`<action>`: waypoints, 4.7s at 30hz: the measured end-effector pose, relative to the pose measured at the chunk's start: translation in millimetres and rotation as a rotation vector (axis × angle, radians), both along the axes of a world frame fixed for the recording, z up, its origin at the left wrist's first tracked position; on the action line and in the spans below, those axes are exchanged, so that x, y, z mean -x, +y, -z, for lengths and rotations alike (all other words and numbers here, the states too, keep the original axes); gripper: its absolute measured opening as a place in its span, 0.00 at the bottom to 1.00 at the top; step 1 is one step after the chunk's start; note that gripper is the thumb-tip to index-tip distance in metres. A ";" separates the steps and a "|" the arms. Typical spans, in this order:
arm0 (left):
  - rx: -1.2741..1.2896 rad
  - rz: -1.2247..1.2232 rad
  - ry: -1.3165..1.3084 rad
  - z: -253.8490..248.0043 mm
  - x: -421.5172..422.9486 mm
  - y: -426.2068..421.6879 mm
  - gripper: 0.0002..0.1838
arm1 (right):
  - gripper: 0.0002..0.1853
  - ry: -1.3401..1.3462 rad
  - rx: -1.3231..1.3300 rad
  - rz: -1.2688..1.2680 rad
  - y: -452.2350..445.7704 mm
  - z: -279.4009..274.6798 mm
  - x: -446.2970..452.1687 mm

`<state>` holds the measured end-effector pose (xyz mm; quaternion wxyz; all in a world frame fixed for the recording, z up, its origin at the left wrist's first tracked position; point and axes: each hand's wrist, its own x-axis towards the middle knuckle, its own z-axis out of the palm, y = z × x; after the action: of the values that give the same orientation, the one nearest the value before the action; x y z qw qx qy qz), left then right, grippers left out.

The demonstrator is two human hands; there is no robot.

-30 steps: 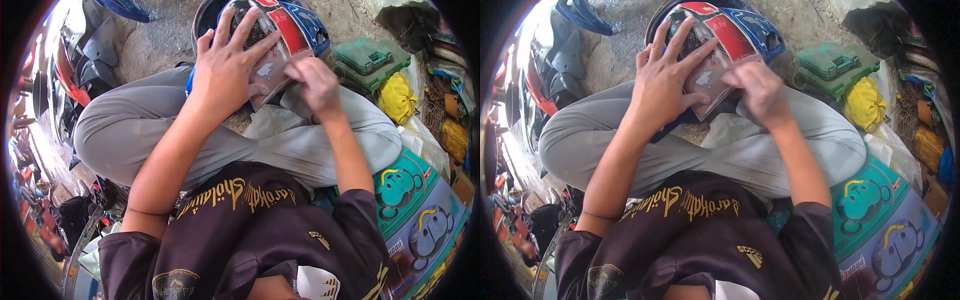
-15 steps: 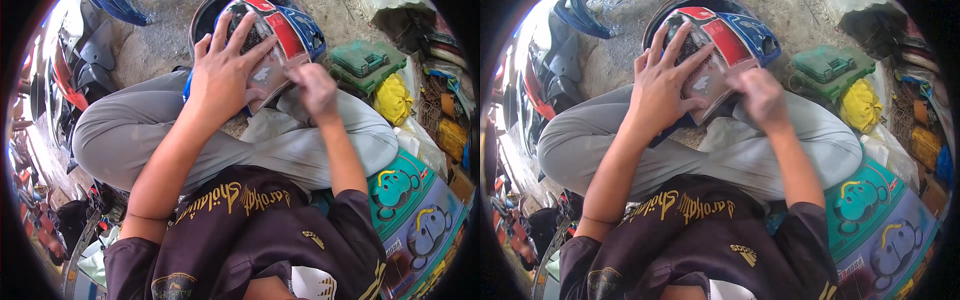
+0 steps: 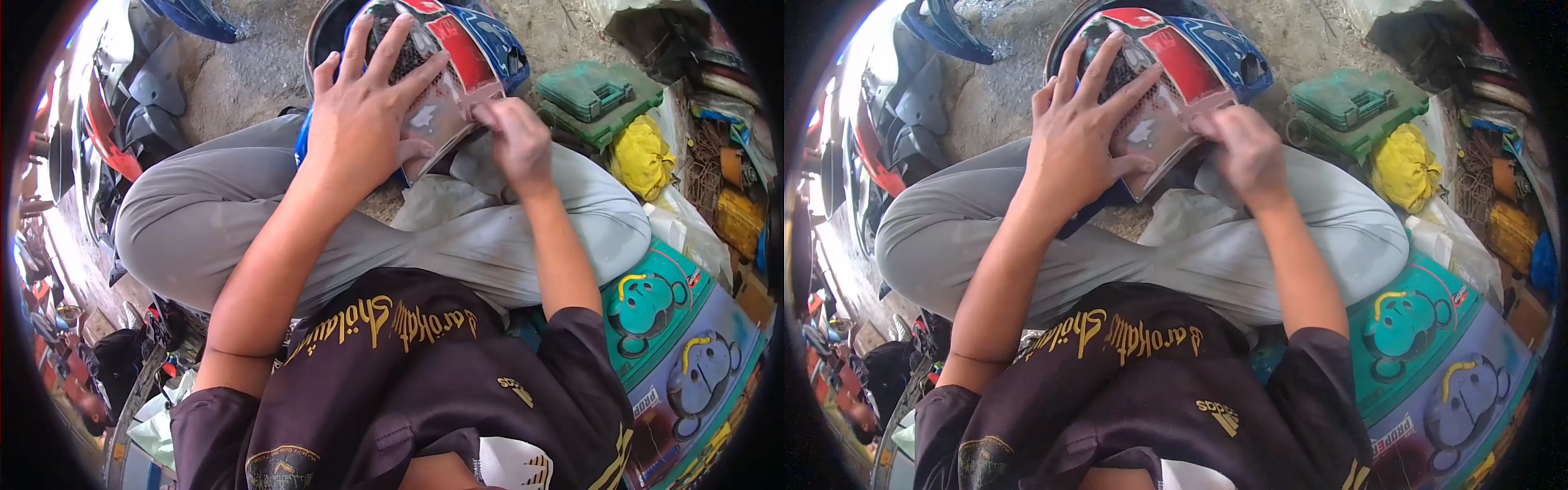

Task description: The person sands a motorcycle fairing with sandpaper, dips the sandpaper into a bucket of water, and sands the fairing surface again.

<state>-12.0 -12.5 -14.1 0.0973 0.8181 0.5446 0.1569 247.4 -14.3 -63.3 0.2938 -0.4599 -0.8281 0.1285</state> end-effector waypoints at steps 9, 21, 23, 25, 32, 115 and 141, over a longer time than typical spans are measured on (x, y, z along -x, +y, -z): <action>0.005 -0.003 0.040 -4.5 -2.9 -0.2 0.58 | 0.19 0.005 -0.027 0.030 -2.5 9.8 -0.9; -0.014 0.005 -0.005 -1.5 -1.7 0.9 0.58 | 0.14 0.013 -0.108 -0.133 -3.1 -7.6 18.9; 0.007 -0.003 -0.007 -0.2 -0.9 -2.0 0.59 | 0.18 0.052 -0.031 0.021 0.8 19.1 -8.0; 0.007 -0.015 -0.004 -1.5 0.9 -0.3 0.59 | 0.16 0.027 -0.104 -0.049 0.3 -0.1 15.1; -0.005 -0.014 0.010 -3.4 -0.3 -1.4 0.57 | 0.15 0.018 -0.029 -0.061 -1.0 4.9 5.5; 0.120 -0.049 0.031 -20.8 -8.2 0.3 0.59 | 0.09 0.063 -0.013 0.164 -5.9 8.7 9.5; 0.103 -0.046 -0.011 -18.0 -9.3 -1.3 0.59 | 0.10 -0.008 -0.118 0.088 -6.3 2.7 11.3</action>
<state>-2.7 -13.9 3.8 0.1385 0.7986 0.5699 0.1352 236.1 -20.6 -65.9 0.3226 -0.4784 -0.8142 0.0648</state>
